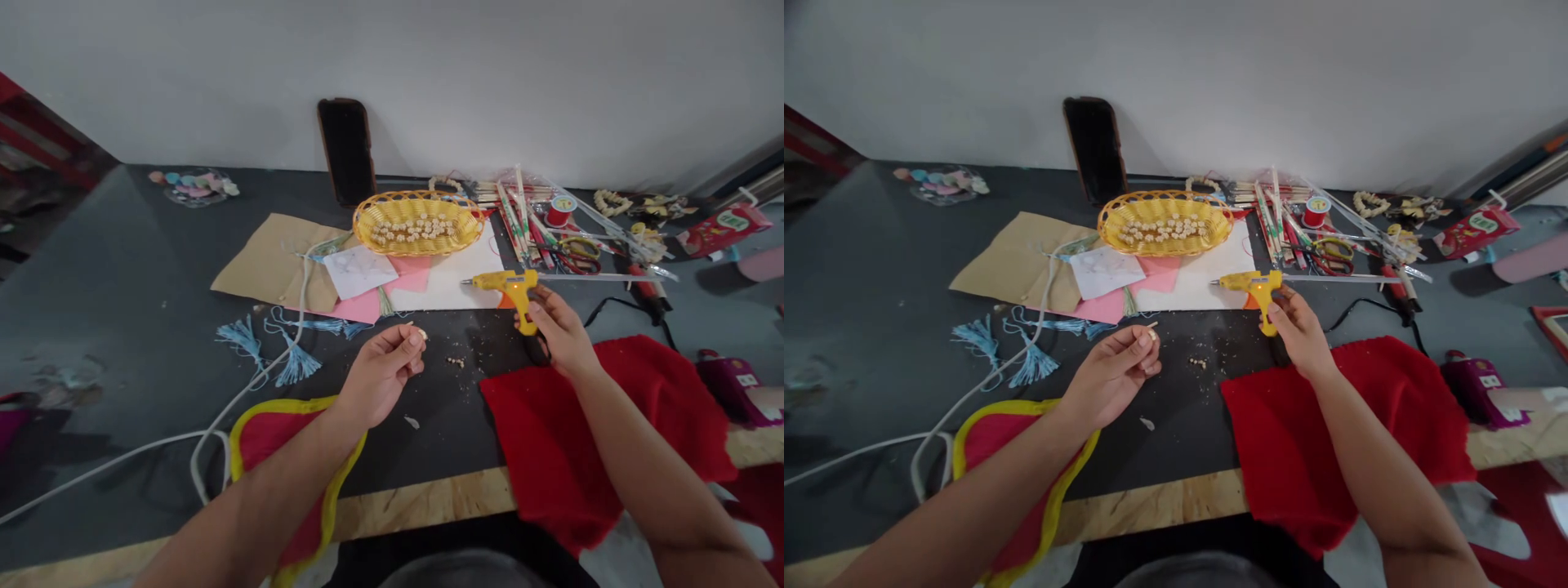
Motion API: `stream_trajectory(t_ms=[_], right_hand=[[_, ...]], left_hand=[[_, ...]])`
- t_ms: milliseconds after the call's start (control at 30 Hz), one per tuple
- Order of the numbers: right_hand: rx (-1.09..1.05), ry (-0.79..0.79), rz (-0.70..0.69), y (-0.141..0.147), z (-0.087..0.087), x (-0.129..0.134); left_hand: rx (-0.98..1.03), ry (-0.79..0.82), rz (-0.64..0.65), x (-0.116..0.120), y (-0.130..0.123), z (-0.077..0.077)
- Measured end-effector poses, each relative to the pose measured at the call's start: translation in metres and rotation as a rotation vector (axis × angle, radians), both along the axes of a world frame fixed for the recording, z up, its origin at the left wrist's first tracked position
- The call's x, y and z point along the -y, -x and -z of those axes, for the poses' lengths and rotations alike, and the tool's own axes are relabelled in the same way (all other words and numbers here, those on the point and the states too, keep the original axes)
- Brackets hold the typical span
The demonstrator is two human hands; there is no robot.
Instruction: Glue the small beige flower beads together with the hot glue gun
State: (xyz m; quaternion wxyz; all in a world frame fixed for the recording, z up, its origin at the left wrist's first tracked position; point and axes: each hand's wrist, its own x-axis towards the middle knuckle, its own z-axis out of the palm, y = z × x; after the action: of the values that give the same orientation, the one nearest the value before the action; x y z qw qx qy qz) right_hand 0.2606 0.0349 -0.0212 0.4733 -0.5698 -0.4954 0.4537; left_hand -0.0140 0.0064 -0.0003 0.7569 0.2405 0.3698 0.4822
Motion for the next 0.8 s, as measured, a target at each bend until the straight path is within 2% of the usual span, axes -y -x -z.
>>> stream_trajectory(t_ms=[100, 200, 267, 333, 400, 467, 633, 800], right_hand=[[0.315, -0.131, 0.081, -0.01, 0.0, -0.002], [0.718, -0.388, 0.137, -0.007, -0.008, 0.004], [0.857, -0.565, 0.052, 0.004, -0.013, 0.012], [0.878, -0.67, -0.164, 0.021, -0.014, 0.022], [0.886, -0.668, -0.35, 0.037, -0.012, 0.031], [0.93, -0.648, -0.441, 0.05, -0.008, 0.038], [1.064, -0.576, -0.449, 0.061, 0.0, 0.041], [1.077, -0.559, -0.467, 0.063, 0.002, 0.04]], left_hand=[[-0.011, -0.002, 0.012, 0.001, 0.0, 0.002], [-0.02, -0.001, 0.019, 0.001, -0.001, 0.003], [-0.031, -0.001, 0.027, 0.002, -0.001, 0.003], [-0.044, -0.003, 0.038, 0.002, -0.002, 0.003], [-0.056, -0.006, 0.045, 0.002, -0.003, 0.003], [-0.063, -0.005, 0.048, 0.002, -0.003, 0.003], [-0.066, -0.006, 0.064, 0.001, -0.004, 0.005], [-0.074, -0.013, 0.071, 0.002, -0.003, 0.004]])
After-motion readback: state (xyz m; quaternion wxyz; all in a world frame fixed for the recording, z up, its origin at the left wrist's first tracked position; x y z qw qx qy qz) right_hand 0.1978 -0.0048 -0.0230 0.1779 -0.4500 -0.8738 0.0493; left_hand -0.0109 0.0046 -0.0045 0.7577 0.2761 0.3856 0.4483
